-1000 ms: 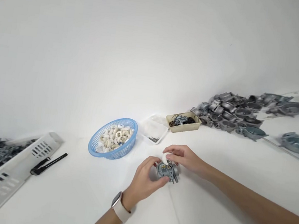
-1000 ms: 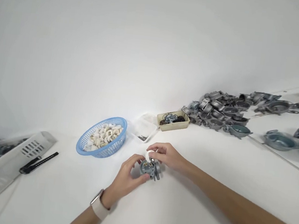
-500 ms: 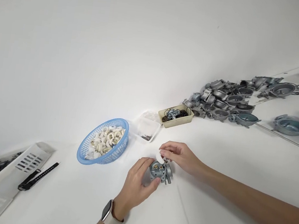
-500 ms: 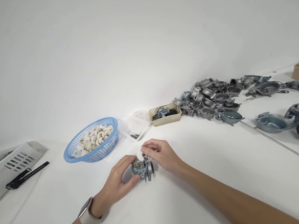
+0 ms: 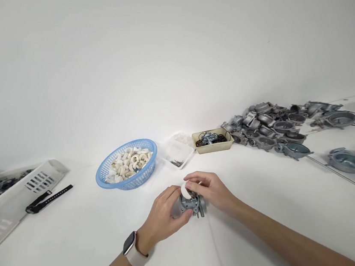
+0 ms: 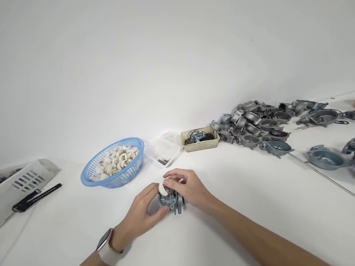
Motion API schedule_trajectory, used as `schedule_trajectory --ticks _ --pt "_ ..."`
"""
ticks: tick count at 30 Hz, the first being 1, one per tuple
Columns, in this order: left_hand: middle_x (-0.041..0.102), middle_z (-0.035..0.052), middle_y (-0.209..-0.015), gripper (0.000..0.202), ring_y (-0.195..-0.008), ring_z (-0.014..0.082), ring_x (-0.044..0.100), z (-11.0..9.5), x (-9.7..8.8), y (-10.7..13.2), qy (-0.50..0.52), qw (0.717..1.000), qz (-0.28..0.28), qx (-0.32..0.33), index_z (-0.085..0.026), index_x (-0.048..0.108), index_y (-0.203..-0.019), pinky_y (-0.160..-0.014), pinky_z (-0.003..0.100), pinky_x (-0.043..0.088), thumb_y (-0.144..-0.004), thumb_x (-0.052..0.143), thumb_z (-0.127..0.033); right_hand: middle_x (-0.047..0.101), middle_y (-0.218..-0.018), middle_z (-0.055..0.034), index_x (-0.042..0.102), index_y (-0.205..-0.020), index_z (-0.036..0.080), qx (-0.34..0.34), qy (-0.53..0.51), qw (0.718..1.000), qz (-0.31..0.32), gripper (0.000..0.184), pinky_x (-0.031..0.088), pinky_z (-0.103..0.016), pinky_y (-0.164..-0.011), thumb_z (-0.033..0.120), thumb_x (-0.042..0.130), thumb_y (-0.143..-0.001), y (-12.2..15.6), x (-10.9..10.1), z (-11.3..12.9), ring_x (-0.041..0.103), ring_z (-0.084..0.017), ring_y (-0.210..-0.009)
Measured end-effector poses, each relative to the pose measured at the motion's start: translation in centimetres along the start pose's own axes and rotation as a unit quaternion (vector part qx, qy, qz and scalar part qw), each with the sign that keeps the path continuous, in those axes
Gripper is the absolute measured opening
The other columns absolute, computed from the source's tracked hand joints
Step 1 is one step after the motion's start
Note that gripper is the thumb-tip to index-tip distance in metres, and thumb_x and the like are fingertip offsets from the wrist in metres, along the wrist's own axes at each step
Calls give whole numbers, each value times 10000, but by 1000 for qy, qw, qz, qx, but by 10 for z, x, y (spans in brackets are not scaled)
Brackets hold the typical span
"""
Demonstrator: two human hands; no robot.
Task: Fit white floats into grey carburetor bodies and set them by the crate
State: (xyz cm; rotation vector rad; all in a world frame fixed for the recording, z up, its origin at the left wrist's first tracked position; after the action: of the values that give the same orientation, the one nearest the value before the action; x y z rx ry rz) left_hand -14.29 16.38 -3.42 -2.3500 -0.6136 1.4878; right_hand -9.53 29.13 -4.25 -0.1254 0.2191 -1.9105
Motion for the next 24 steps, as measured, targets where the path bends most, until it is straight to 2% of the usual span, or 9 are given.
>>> schedule_trajectory --ticks 3,5,7,9,12,15,19,21,24 --pt "638 87 -1143 378 -1026 243 614 0 -2 1 -3 1000 -10 1 -213 568 -1238 -900 391 518 -876 659 -275 723 -922 -47 729 -1066 202 -54 71 993 -78 305 494 -309 -708 426 698 -861 3 -13 20 632 -180 -793" --pt "635 84 -1175 426 -1053 241 611 -1 -2 1 0 1000 -10 2 -220 548 -1275 -921 389 513 -869 668 -268 717 -897 -43 730 -1018 207 -153 167 967 -117 210 483 -317 -721 359 682 -882 12 -14 40 611 -177 -795" --pt "639 74 -1153 419 -1037 234 613 -1 -2 0 4 1000 -9 2 -224 555 -1261 -908 379 517 -859 671 -248 712 -893 -42 715 -1002 205 -271 262 921 -99 132 472 -328 -754 272 644 -913 25 0 55 596 -171 -802" --pt "644 60 -1112 370 -1008 223 615 -2 -2 0 12 1000 -9 -1 -226 580 -1204 -889 366 519 -844 657 -196 708 -931 -43 697 -1002 207 -359 333 870 -48 115 460 -334 -779 201 607 -930 40 22 57 588 -166 -823" --pt "646 50 -1121 410 -1023 219 612 -3 -3 -1 26 1000 -15 -3 -231 590 -1182 -907 362 511 -791 651 -125 689 -994 -46 681 -1000 215 -395 390 832 -8 117 450 -336 -776 173 614 -914 53 39 52 579 -164 -839" --pt "646 53 -1134 483 -1024 218 610 0 -6 -1 44 998 -31 -16 -235 570 -1245 -905 359 515 -783 684 -151 668 -1019 -58 672 -1063 222 -379 386 841 -24 166 462 -343 -791 209 646 -900 52 30 55 582 -172 -853" --pt "652 57 -1137 456 -1000 207 618 1 -7 -1 73 996 -32 -28 -238 580 -1251 -887 346 525 -817 722 -237 663 -992 -62 664 -1091 221 -314 328 888 -70 161 490 -326 -804 250 578 -959 38 -3 57 596 -180 -897" --pt "656 56 -1141 423 -1016 207 620 1 -7 -1 85 995 -32 -35 -241 593 -1229 -901 347 524 -828 726 -240 669 -977 -56 674 -1061 222 -267 311 907 -92 163 494 -313 -781 282 547 -977 28 -18 51 604 -179 -890" --pt "658 59 -1121 332 -1038 216 618 0 -8 -1 93 993 -56 -42 -235 628 -1153 -916 358 521 -837 728 -247 674 -946 -44 690 -1022 226 -210 310 921 -112 187 481 -307 -724 329 542 -975 17 -32 36 607 -173 -828"
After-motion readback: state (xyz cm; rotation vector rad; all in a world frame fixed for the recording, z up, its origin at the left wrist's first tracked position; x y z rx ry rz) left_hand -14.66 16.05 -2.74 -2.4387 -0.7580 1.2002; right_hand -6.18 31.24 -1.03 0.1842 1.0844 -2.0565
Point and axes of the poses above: each hand's wrist, its own y-axis away from the middle knuckle, its own x-axis out of the palm, z = x × y, the point moved 9 cm from there along -y, towards the middle knuckle
